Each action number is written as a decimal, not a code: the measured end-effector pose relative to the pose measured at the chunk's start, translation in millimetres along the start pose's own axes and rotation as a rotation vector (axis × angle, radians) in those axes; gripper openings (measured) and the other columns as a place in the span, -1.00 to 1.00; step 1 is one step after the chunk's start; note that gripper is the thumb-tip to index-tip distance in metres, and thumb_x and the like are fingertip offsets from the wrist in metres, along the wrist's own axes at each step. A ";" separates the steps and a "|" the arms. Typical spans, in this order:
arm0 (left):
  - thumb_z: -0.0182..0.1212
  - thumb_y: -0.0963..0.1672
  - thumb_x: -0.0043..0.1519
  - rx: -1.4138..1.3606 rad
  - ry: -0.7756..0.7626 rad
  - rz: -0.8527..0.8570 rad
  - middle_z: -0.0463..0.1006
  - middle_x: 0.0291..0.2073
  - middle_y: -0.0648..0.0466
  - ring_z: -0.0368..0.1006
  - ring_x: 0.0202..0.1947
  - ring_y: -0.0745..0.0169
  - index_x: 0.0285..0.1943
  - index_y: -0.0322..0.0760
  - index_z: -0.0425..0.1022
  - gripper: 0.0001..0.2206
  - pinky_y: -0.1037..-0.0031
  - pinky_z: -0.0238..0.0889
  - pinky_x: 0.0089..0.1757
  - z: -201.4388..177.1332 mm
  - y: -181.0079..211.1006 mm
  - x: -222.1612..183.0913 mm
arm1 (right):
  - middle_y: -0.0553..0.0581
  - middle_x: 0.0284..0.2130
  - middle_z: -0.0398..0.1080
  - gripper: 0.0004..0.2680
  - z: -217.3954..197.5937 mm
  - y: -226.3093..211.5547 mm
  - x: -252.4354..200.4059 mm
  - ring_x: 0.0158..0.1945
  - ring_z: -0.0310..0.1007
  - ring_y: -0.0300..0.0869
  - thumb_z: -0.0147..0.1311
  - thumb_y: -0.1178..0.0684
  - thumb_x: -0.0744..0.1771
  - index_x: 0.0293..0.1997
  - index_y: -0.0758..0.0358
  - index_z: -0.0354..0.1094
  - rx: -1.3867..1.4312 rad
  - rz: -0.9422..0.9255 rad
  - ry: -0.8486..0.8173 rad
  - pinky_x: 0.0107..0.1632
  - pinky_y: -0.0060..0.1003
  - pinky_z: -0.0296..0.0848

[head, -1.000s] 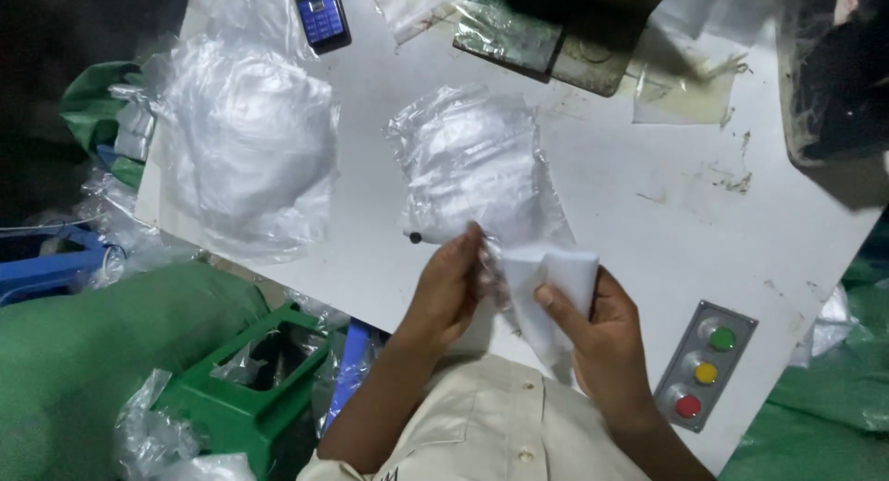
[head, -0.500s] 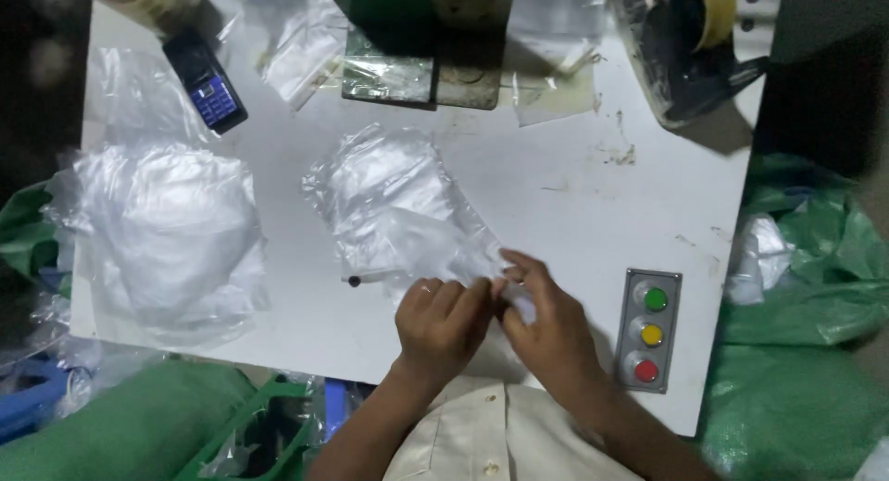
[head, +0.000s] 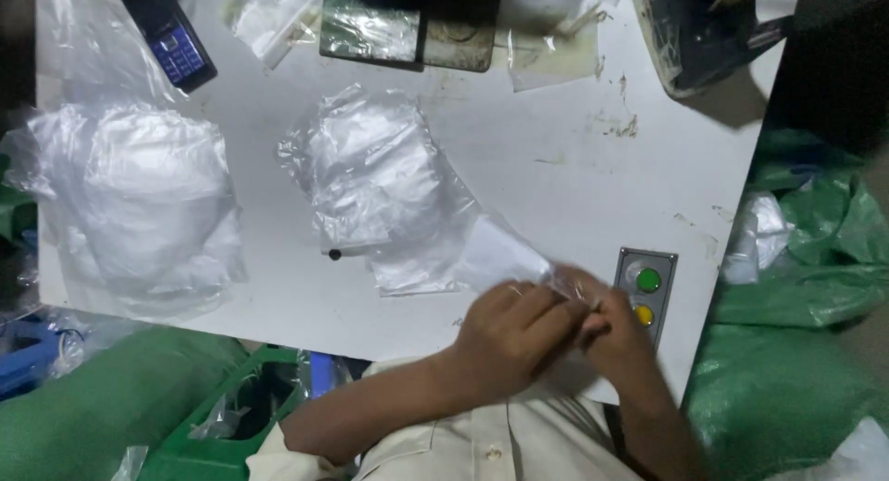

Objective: Folding and stacking plastic bags on a white workbench in a factory setting.

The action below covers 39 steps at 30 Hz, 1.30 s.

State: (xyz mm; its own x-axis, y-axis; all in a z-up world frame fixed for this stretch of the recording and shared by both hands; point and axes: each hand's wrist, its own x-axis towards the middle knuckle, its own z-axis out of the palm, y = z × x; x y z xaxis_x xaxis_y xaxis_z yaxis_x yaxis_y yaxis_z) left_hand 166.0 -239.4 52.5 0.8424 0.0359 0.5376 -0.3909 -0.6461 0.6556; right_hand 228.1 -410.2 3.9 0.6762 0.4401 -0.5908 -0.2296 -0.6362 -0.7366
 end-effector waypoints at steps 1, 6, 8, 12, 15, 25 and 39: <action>0.20 -0.15 0.40 -0.010 -0.005 -0.005 0.57 -0.28 -0.13 0.41 -0.44 0.05 -0.14 -0.42 0.52 -0.84 0.31 0.25 -0.37 5.6 -9.9 -4.1 | 0.28 -0.09 0.61 -0.61 -0.8 -4.0 4.0 -0.13 0.65 -0.12 -0.15 0.26 0.33 0.31 0.10 0.36 0.001 0.012 0.002 -0.15 -0.41 0.62; 0.31 -0.13 0.29 0.358 -0.076 -0.168 0.63 -0.14 -0.06 0.57 -0.03 -0.13 -0.04 -0.24 0.61 -0.87 0.19 0.37 -0.09 31.5 -51.6 -40.9 | 0.19 -0.21 0.32 -0.65 -6.2 12.5 24.9 -0.45 0.43 -0.23 0.11 0.21 0.38 0.31 0.50 0.14 0.367 -0.239 0.413 -0.37 -0.40 0.52; 0.26 -0.12 0.33 0.394 -0.110 -0.096 0.56 0.07 -0.07 0.46 0.16 -0.11 0.13 -0.24 0.54 -0.77 0.19 0.32 0.05 26.1 -52.0 -38.3 | 0.23 -0.31 0.43 -0.74 -4.1 -0.9 23.7 -0.50 0.45 -0.24 0.07 0.19 0.41 0.22 0.48 0.23 0.261 -0.258 0.452 -0.44 -0.43 0.46; 0.02 -0.04 0.43 0.475 -0.347 -0.098 0.29 0.48 0.00 0.09 0.52 0.09 0.49 -0.21 0.29 -0.56 0.17 -0.14 0.41 24.7 -59.0 -46.9 | 0.22 -0.33 0.56 -0.65 -1.0 -24.7 16.2 -0.42 0.61 -0.17 0.22 0.00 0.35 0.27 0.23 0.32 0.041 -0.138 0.361 -0.40 -0.33 0.56; 0.13 -0.03 0.35 0.456 -0.411 -0.107 0.33 0.40 -0.18 0.18 0.45 -0.17 0.41 -0.36 0.34 -0.52 0.10 0.09 0.26 14.4 -44.5 -37.1 | 0.03 -0.14 0.43 -0.70 4.4 -17.7 29.0 -0.22 0.58 0.02 0.21 -0.18 0.37 -0.14 0.28 0.29 -0.420 0.000 0.318 -0.30 0.03 0.48; 0.20 -0.08 0.31 0.560 -0.372 -0.115 0.46 0.00 -0.03 0.36 -0.13 -0.05 0.29 -0.22 0.40 -0.63 0.30 0.18 -0.20 24.5 -94.3 -2.4 | 0.53 0.41 -0.05 -0.40 29.0 10.3 4.0 0.43 0.14 0.36 0.26 -0.04 0.34 0.43 0.55 -0.03 -0.726 -0.825 0.725 0.28 0.14 0.41; -0.09 0.17 0.38 0.141 -0.664 -0.034 0.56 -0.21 -0.04 0.41 -0.17 -0.07 0.09 -0.29 0.36 -0.51 0.20 0.12 0.01 -3.7 -68.2 -21.9 | -0.11 -0.10 0.49 -0.08 5.4 50.9 5.6 0.12 0.19 -0.07 0.44 -0.22 0.17 0.62 0.02 -0.30 -0.612 -0.477 0.227 0.19 0.00 0.02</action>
State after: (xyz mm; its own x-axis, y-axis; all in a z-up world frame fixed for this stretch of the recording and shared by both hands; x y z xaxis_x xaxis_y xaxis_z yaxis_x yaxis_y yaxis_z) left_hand 172.8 -193.3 -2.0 0.9202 -0.3884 0.0485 -0.3456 -0.7480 0.5666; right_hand 216.4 -436.7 -38.7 0.7452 0.6542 -0.1293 0.4990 -0.6757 -0.5425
